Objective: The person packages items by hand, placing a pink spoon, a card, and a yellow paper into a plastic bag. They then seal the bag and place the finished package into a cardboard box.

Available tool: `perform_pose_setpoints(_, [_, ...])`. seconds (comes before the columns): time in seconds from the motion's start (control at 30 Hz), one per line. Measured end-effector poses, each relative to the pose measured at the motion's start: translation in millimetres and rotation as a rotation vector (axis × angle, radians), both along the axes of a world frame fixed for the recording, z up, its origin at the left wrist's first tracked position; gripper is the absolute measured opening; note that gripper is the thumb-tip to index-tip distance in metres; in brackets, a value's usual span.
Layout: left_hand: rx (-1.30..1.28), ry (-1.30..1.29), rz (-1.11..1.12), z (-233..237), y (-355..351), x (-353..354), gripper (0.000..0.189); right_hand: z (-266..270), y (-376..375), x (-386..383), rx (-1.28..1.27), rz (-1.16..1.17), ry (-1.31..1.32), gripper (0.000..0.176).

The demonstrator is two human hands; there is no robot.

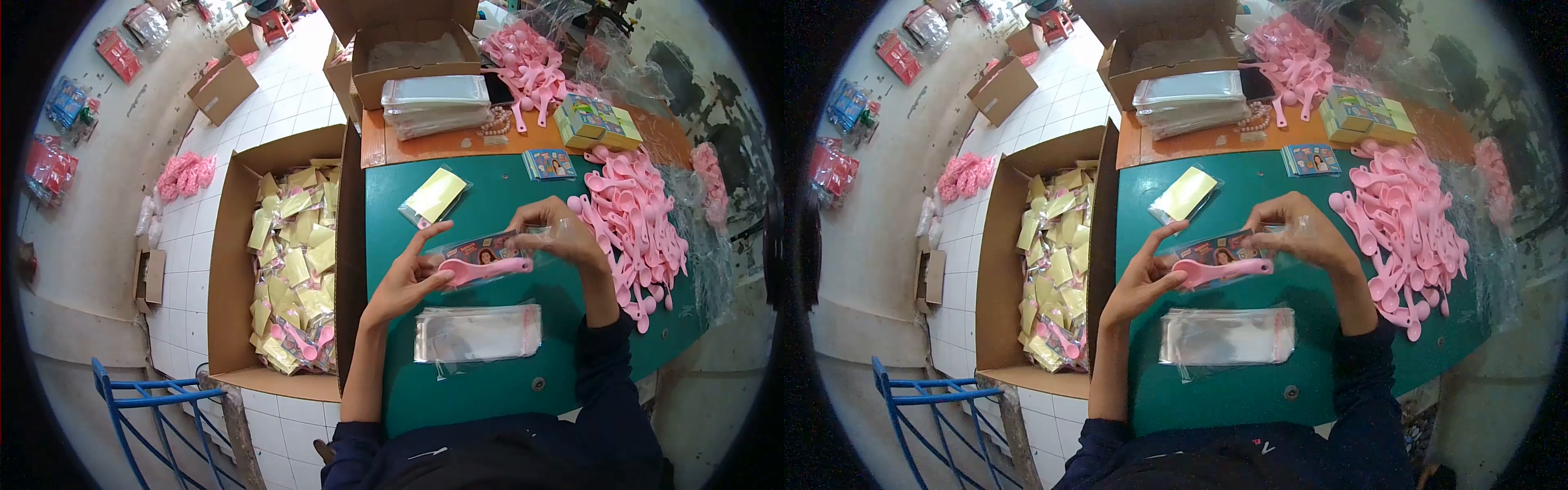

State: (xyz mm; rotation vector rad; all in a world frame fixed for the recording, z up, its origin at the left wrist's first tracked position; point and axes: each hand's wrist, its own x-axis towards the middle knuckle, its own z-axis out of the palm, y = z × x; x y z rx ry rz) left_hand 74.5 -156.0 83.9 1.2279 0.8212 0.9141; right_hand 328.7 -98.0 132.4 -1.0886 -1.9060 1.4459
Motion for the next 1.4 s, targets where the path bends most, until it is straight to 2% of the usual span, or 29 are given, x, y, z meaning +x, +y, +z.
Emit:
perform_pose_setpoints(0.03, [0.079, 0.118, 0.069, -5.1, 1.2, 3.8, 0.058, -4.3, 0.5, -1.4, 0.099, -0.016, 0.019, 0.018])
perform_pose_setpoints(0.07, [0.156, 0.237, 0.138, -10.4, 2.1, 7.3, 0.057, -4.7, -1.7, -1.2, 0.183, -0.124, -0.075, 0.018])
perform_pose_setpoints(0.13, [-0.002, 0.200, 0.163, -22.1, 3.1, 13.6, 0.059, 13.6, -12.6, -14.5, 0.347, -0.338, -0.265, 0.018])
perform_pose_setpoints(0.17, [-0.080, 0.180, 0.176, -25.6, 2.8, 16.9, 0.060, 17.5, -16.0, -20.3, 0.248, -0.348, -0.287, 0.023])
perform_pose_setpoints(0.27, [-0.530, -0.217, 0.015, -10.1, -7.4, 27.0, 0.065, -9.2, -20.1, -22.8, 0.672, 0.032, -0.276, 0.036])
perform_pose_setpoints(0.3, [-0.539, -0.199, 0.000, -11.9, -8.8, 27.7, 0.068, -9.4, -26.7, -20.1, 0.478, 0.234, -0.340, 0.043])
perform_pose_setpoints(0.4, [-0.445, -0.021, 0.003, -24.7, -12.6, 27.9, 0.066, -24.8, -37.7, -26.1, 0.361, 0.276, -0.465, 0.039])
perform_pose_setpoints(0.43, [-0.414, 0.011, -0.019, -25.5, -13.5, 28.0, 0.066, -28.0, -41.0, -29.2, 0.429, 0.189, -0.465, 0.033])
perform_pose_setpoints(0.53, [-0.355, 0.068, -0.056, -27.1, -14.1, 29.2, 0.065, -34.0, -44.7, -34.2, 0.438, 0.145, -0.524, 0.028])
perform_pose_setpoints(0.83, [-0.376, 0.011, 0.014, -35.9, -9.8, 31.8, 0.058, -43.5, -46.2, -42.1, 0.382, 0.198, -0.427, 0.019])
perform_pose_setpoints(0.9, [-0.403, 0.023, 0.032, -34.2, -9.8, 35.9, 0.057, -43.7, -49.1, -43.0, 0.393, 0.209, -0.333, 0.017])
perform_pose_setpoints(1.03, [-0.229, 0.042, 0.083, -46.1, -10.0, 42.0, 0.054, -49.9, -55.8, -37.3, 0.522, 0.176, -0.255, 0.015])
perform_pose_setpoints(1.1, [-0.174, 0.131, 0.099, -43.4, -11.8, 45.2, 0.053, -42.7, -56.8, -30.1, 0.369, 0.232, -0.157, 0.015])
perform_pose_setpoints(1.17, [-0.223, 0.049, 0.142, -44.5, -9.6, 46.0, 0.054, -34.6, -56.2, -20.0, 0.245, 0.251, -0.084, 0.015])
perform_pose_setpoints(1.27, [-0.312, 0.067, 0.124, -27.9, -10.1, 41.7, 0.045, -15.2, -50.8, 20.6, 0.152, 0.236, -0.029, 0.015])
perform_pose_setpoints(1.33, [-0.328, 0.137, 0.034, -23.0, -9.4, 37.4, 0.039, 2.9, -32.1, 92.4, 0.129, 0.233, 0.078, 0.014])
perform_pose_setpoints(1.37, [-0.336, 0.095, 0.023, -23.3, -9.5, 37.1, 0.036, 11.7, -31.1, 141.2, 0.016, -0.003, 0.126, 0.011])
perform_pose_setpoints(1.4, [-0.343, 0.052, 0.013, -24.9, -9.2, 37.1, 0.033, 14.7, -18.8, 194.0, 0.083, -0.260, 0.084, 0.012])
